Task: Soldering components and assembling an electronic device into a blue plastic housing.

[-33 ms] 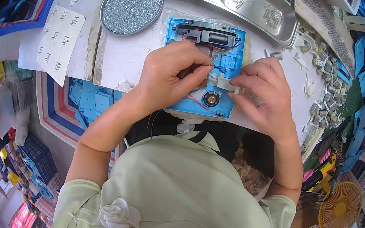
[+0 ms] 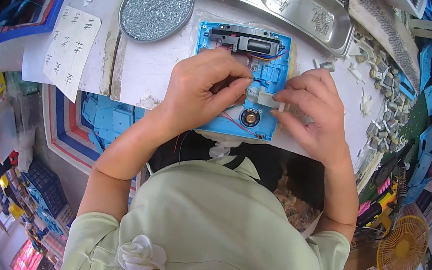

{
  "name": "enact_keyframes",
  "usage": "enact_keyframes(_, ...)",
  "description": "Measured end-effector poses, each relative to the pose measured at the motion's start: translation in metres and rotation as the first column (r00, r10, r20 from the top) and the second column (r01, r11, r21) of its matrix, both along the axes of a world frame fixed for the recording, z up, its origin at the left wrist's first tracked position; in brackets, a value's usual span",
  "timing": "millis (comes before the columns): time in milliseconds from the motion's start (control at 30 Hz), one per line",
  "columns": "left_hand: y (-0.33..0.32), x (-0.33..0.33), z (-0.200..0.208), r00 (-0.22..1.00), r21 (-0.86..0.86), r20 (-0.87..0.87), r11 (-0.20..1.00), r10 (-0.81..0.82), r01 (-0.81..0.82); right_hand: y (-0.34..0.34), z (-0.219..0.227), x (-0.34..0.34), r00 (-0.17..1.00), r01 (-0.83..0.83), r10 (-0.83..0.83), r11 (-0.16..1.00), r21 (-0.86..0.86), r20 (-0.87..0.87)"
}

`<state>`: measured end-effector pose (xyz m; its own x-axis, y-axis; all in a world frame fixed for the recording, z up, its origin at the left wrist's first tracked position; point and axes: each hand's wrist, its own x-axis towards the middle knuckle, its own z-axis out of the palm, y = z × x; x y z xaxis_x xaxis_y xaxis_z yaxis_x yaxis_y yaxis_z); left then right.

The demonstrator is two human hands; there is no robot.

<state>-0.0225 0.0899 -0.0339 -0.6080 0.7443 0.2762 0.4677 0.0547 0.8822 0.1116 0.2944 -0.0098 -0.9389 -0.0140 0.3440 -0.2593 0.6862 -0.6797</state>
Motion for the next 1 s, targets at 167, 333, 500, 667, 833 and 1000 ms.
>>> enact_keyframes(167, 0.001, 0.000, 0.000, 1.000, 0.021, -0.026, 1.000, 0.006, -0.006, 0.003, -0.008, 0.003, 1.000, 0.011, -0.009, 0.999, -0.053, 0.028)
enact_keyframes(333, -0.004, -0.002, -0.001, 0.998, -0.061, 0.026, 0.997, -0.051, 0.053, -0.004, 0.012, 0.000, 0.999, -0.030, 0.027, 0.988, 0.154, 0.019)
enact_keyframes(500, -0.004, -0.003, -0.001, 0.998, -0.050, 0.008, 0.996, -0.067, 0.067, -0.008, 0.014, -0.002, 0.997, -0.072, 0.067, 0.986, 0.149, 0.040)
enact_keyframes(667, -0.006, -0.003, -0.003, 0.997, -0.045, 0.015, 0.996, -0.071, 0.072, -0.005, 0.013, 0.002, 1.000, -0.010, 0.008, 0.993, 0.119, 0.023)
enact_keyframes(833, -0.006, -0.002, -0.003, 0.997, -0.042, 0.035, 0.996, -0.074, 0.075, -0.008, 0.014, 0.000, 1.000, 0.003, -0.002, 0.985, 0.170, -0.008)
enact_keyframes(1000, -0.006, -0.003, -0.004, 0.996, -0.048, 0.044, 0.996, -0.076, 0.078, -0.007, 0.010, -0.003, 0.999, -0.040, 0.045, 0.985, 0.168, -0.027)
